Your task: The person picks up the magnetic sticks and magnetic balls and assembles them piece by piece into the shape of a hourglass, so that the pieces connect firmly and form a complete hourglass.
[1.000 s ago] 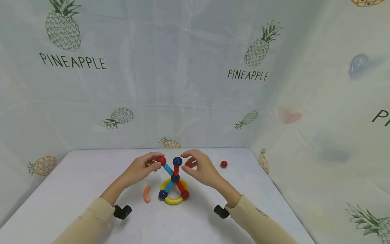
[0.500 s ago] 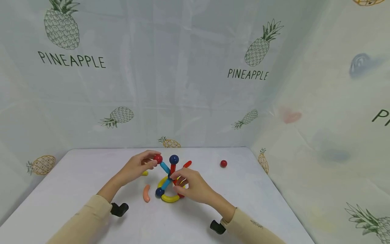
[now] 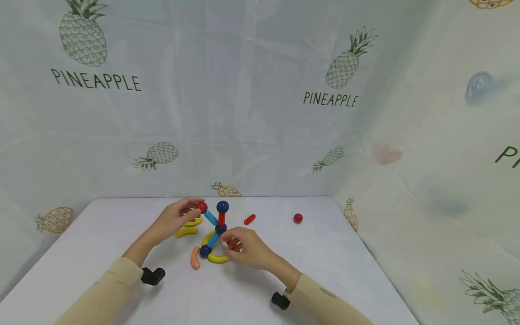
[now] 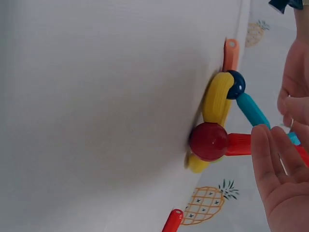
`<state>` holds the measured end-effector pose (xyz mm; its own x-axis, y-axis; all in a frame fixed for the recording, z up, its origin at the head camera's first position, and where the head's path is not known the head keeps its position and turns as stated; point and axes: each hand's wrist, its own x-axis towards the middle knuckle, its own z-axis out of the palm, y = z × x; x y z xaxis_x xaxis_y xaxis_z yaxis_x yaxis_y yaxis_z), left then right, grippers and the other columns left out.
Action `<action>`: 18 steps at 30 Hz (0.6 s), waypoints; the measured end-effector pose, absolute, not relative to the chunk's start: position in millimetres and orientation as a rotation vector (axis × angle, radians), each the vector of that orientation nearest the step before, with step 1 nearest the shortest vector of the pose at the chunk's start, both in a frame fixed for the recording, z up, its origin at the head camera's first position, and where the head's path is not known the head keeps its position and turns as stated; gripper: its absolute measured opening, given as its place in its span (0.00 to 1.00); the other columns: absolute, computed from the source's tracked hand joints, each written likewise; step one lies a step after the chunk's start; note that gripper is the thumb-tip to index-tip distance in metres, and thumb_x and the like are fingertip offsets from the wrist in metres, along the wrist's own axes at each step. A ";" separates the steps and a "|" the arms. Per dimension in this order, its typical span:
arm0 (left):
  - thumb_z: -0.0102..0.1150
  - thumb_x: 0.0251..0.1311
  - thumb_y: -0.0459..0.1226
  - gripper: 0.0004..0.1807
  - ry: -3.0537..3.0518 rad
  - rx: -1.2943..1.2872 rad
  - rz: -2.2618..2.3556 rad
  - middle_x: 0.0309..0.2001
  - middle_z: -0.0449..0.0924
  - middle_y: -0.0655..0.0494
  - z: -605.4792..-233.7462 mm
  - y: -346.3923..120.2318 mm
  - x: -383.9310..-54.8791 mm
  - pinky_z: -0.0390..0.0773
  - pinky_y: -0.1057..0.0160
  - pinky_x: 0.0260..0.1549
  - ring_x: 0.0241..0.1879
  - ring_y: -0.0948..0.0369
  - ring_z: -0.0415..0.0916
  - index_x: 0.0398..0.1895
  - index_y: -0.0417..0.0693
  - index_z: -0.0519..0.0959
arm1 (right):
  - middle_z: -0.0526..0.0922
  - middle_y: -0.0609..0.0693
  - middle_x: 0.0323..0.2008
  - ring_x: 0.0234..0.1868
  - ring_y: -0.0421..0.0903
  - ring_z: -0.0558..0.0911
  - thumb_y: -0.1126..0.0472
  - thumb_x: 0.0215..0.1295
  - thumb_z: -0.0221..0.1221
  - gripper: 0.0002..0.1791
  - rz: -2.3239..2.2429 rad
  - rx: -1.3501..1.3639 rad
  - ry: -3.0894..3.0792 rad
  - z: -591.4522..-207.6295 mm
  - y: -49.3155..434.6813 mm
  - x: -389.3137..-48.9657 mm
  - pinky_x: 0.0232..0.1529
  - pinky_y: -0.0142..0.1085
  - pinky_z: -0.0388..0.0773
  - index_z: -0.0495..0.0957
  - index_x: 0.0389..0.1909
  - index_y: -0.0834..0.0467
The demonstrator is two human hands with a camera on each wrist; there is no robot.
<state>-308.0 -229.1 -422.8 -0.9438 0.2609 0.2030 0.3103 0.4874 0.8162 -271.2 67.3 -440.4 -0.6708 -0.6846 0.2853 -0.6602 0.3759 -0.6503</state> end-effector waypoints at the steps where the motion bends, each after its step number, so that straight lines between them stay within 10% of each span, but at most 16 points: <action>1: 0.61 0.76 0.53 0.27 -2.667 -0.501 -1.479 0.63 0.81 0.47 -422.9 -230.3 -308.7 0.87 0.59 0.51 0.56 0.46 0.84 0.74 0.62 0.73 | 0.86 0.59 0.54 0.46 0.44 0.88 0.68 0.69 0.69 0.20 -1.189 -1.266 2.576 -440.8 66.1 -272.3 0.48 0.34 0.87 0.81 0.60 0.61; 18: 0.60 0.77 0.52 0.27 -2.667 -0.519 -1.440 0.62 0.82 0.45 -419.6 -246.4 -316.1 0.85 0.45 0.55 0.51 0.53 0.85 0.74 0.57 0.72 | 0.86 0.49 0.58 0.54 0.39 0.84 0.64 0.71 0.69 0.22 -0.843 -1.475 2.515 -456.9 21.7 -290.4 0.54 0.23 0.79 0.82 0.64 0.57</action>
